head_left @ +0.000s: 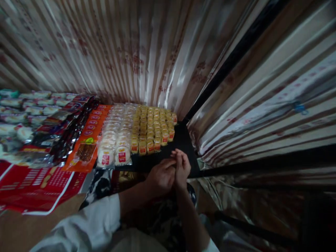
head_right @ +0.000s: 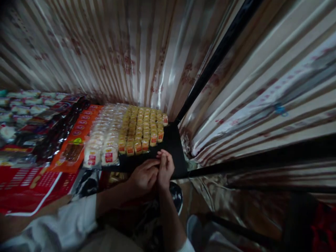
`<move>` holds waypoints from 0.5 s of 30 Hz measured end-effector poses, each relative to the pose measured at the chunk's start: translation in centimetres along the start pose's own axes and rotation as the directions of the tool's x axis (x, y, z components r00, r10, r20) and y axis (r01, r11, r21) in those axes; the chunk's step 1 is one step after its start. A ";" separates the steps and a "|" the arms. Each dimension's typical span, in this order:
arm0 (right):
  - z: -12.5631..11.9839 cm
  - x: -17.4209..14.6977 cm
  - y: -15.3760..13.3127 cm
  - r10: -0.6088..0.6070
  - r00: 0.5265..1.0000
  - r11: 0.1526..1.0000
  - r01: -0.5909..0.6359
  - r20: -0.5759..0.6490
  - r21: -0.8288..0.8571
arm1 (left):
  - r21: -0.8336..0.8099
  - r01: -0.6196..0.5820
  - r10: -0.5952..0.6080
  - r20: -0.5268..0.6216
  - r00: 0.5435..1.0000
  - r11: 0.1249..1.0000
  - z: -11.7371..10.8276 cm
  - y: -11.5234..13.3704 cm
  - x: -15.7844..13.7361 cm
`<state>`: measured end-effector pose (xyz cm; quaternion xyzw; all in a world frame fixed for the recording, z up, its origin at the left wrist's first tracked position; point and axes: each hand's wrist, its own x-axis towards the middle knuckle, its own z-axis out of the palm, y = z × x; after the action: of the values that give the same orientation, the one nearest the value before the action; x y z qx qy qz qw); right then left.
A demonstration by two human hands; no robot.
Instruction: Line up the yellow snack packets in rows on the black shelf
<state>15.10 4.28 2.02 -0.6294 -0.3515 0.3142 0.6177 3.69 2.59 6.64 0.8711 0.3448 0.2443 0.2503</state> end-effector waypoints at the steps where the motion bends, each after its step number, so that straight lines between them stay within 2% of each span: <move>1: -0.2 -2.2 0.4 0.018 0.999 0.999 -0.017 0.034 -0.036 | -0.056 0.029 -0.028 0.020 0.999 0.998 0.3 -0.1 -2.2; 3: -0.4 -6.1 1.6 0.050 0.991 0.986 -0.029 0.122 -0.166 | -0.126 0.096 -0.086 0.083 0.993 0.987 1.0 -0.8 -6.3; 4: -0.3 -7.7 2.4 0.058 0.973 0.968 0.000 0.224 -0.251 | -0.134 0.141 -0.127 0.111 0.986 0.981 1.4 -1.4 -8.2; 6: 0.4 -10.1 4.3 0.131 0.889 0.931 0.042 0.438 -0.364 | -0.131 0.285 -0.259 0.184 0.948 0.949 2.2 -2.9 -11.2; 7: 1.0 -11.0 5.4 0.178 0.838 0.917 0.048 0.516 -0.395 | -0.105 0.377 -0.350 0.211 0.913 0.920 2.6 -3.8 -12.3; 10: 3.2 -12.4 8.3 0.302 0.727 0.873 0.049 0.616 -0.486 | 0.049 0.540 -0.523 0.335 0.783 0.840 3.5 -6.4 -14.1; 13: 5.6 -13.0 10.6 0.396 0.633 0.855 0.010 0.665 -0.519 | 0.258 0.633 -0.678 0.394 0.621 0.730 3.9 -9.0 -14.5; 15: 6.9 -13.2 11.9 0.412 0.589 0.862 -0.005 0.696 -0.507 | 0.328 0.658 -0.730 0.400 0.554 0.678 4.0 -10.8 -14.4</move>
<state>2.69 -2.76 -10.69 -0.5906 -0.5694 0.5382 0.1929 -8.29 -2.04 -6.54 0.7101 0.5992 -0.1339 0.3446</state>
